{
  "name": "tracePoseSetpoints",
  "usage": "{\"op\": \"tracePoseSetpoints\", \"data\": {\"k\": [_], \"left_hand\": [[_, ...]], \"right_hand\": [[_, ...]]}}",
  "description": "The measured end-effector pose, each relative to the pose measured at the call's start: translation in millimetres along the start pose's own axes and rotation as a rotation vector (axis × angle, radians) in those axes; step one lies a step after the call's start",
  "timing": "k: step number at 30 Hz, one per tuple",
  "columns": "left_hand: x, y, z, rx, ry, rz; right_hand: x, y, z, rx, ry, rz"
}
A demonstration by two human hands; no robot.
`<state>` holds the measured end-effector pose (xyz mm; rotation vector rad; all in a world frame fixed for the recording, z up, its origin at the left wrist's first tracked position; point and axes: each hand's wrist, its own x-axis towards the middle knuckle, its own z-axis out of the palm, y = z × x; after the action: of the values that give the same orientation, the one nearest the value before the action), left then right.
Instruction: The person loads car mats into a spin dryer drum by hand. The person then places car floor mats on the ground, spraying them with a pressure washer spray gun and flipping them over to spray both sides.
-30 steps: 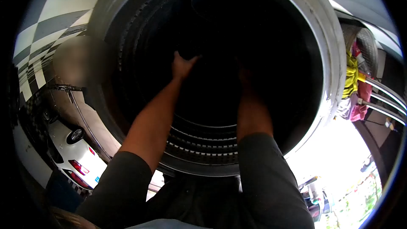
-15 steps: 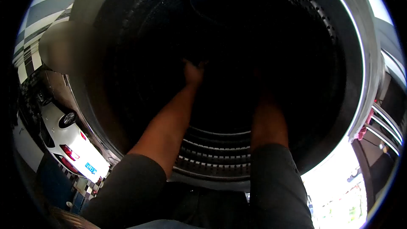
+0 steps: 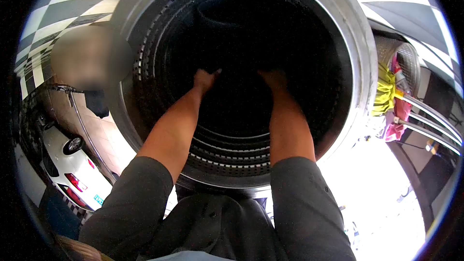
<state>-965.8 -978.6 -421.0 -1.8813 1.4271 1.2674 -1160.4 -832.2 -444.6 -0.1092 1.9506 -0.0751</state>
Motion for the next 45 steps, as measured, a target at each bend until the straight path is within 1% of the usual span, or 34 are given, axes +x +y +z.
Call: {"op": "tracePoseSetpoints", "data": {"k": [1, 3, 6, 8, 10, 12, 13, 14, 15, 16, 17, 18, 19, 21, 22, 24, 26, 28, 29, 30, 31, 32, 33, 34, 35, 36, 37, 38, 39, 40, 42, 43, 44, 45], "left_hand": [[-6.4, 1.2, -1.1, 0.01, 0.01, -0.018], [-2.4, -4.9, 10.3, 0.032, -0.001, -0.047], [23.6, -18.1, 31.6, 0.004, -0.073, -0.128], [19.1, -18.9, 53.2, -0.03, 0.146, -0.189], [23.8, -21.6, 66.8, -0.062, 0.149, -0.245], [32.2, -24.4, 77.4, -0.097, 0.146, -0.295], [33.0, -32.7, 82.0, -0.1, 0.21, -0.212], [27.9, -42.6, 86.5, -0.096, 0.265, -0.129], [15.8, -43.9, 84.5, -0.093, 0.254, -0.139], [8.5, -32.8, 74.1, -0.221, 0.19, -0.116], [4.6, -27.0, 63.6, -0.343, 0.129, -0.092], [3.9, -32.8, 60.6, -0.342, 0.131, -0.093], [6.9, -41.2, 60.3, -0.281, 0.106, -0.023], [11.8, -44.1, 59.0, -0.232, 0.092, 0.063], [10.9, -45.4, 59.4, -0.202, 0.07, 0.066], [14.2, -46.7, 59.7, -0.169, 0.058, 0.073], [17.9, -44.3, 61.1, -0.127, 0.001, -0.078], [40.5, -72.2, 75.5, -0.231, -0.044, -0.063], [49.2, -79.2, 73.7, -0.332, -0.076, -0.048], [35.5, -58.2, 54.1, -0.34, -0.068, -0.05], [3.1, -30.1, 22.0, -0.269, -0.257, -0.199], [-19.5, -20.6, 4.4, -0.196, -0.448, -0.355], [-16.8, -42.2, 23.1, -0.197, -0.455, -0.368], [4.1, -65.8, 54.9, -0.14, -0.234, -0.191], [22.5, -70.8, 71.2, -0.088, 0.007, -0.007], [-11.8, -35.0, 65.7, -0.117, 0.086, -0.196], [-2.1, -48.6, 87.4, -0.118, 0.092, -0.201], [20.6, -69.5, 114.4, -0.165, 0.124, -0.168], [46.3, -70.3, 128.4, -0.221, 0.17, -0.118], [43.4, -59.6, 123.9, -0.214, 0.173, -0.124], [19.2, -41.7, 112.6, 0.089, 0.11, -0.179], [13.5, -38.1, 107.7, 0.078, 0.113, -0.174], [12.2, -31.6, 96.0, 0.273, 0.052, -0.018], [11.7, -26.6, 85.1, 0.475, -0.005, 0.133]], "right_hand": [[8.2, 3.1, 1.5, -0.002, 0.004, -0.004], [30.2, 29.9, 11.6, -0.127, 0.094, -0.196], [27.1, 12.4, -3.6, -0.232, -0.006, -0.136], [31.9, 1.8, -10.3, -0.27, -0.03, -0.131], [44.9, 7.9, -4.8, -0.31, -0.061, -0.12], [56.6, 18.4, -4.1, -0.299, -0.002, -0.099], [60.5, 18.1, -3.6, -0.302, -0.013, -0.093], [62.6, 18.9, -6.2, -0.317, -0.119, -0.004], [58.1, 22.7, -11.8, -0.336, -0.219, 0.082], [65.8, 36.8, -10.2, -0.339, -0.208, 0.079], [83.0, 61.7, 4.4, -0.212, -0.011, -0.098], [69.9, 65.6, 8.0, -0.141, 0.086, -0.182], [56.6, 69.5, 11.6, -0.078, 0.178, -0.271], [-9.6, 29.5, -7.8, -0.031, 0.201, -0.303], [-5.7, 26.0, -9.8, -0.03, 0.21, -0.316], [10.4, 24.3, -2.8, -0.174, 0.123, -0.042], [21.6, 18.1, 1.3, -0.176, 0.11, -0.073], [17.2, 10.5, -14.7, -0.194, 0.09, -0.094], [8.4, -4.9, -32.2, -0.217, -0.087, -0.132], [6.5, -16.4, -44.7, -0.244, -0.265, -0.17], [16.4, -10.3, -41.0, -0.253, -0.284, -0.164], [31.5, 5.4, -31.2, -0.34, -0.211, -0.141], [38.7, 16.5, -30.2, -0.425, -0.122, -0.12], [24.4, 6.3, -37.2, -0.431, -0.101, -0.13], [2.9, -5.5, -34.2, -0.453, 0.066, -0.102], [-18.9, -17.4, -31.3, -0.463, 0.232, -0.069], [-7.2, -9.8, -21.2, -0.47, 0.279, -0.081], [19.9, 4.4, -10.5, -0.489, 0.244, -0.141], [45.2, 19.4, -1.5, -0.498, 0.212, -0.208], [52.3, 26.7, 0.6, -0.501, 0.177, -0.227], [41.7, 26.7, -9.6, -0.502, 0.084, -0.185], [27.6, 19.6, -19.4, -0.5, 0.038, -0.147], [43.1, 26.2, -13.7, -0.553, 0.179, -0.209], [48.5, 22.9, -12.1, -0.573, 0.249, -0.245]]}}
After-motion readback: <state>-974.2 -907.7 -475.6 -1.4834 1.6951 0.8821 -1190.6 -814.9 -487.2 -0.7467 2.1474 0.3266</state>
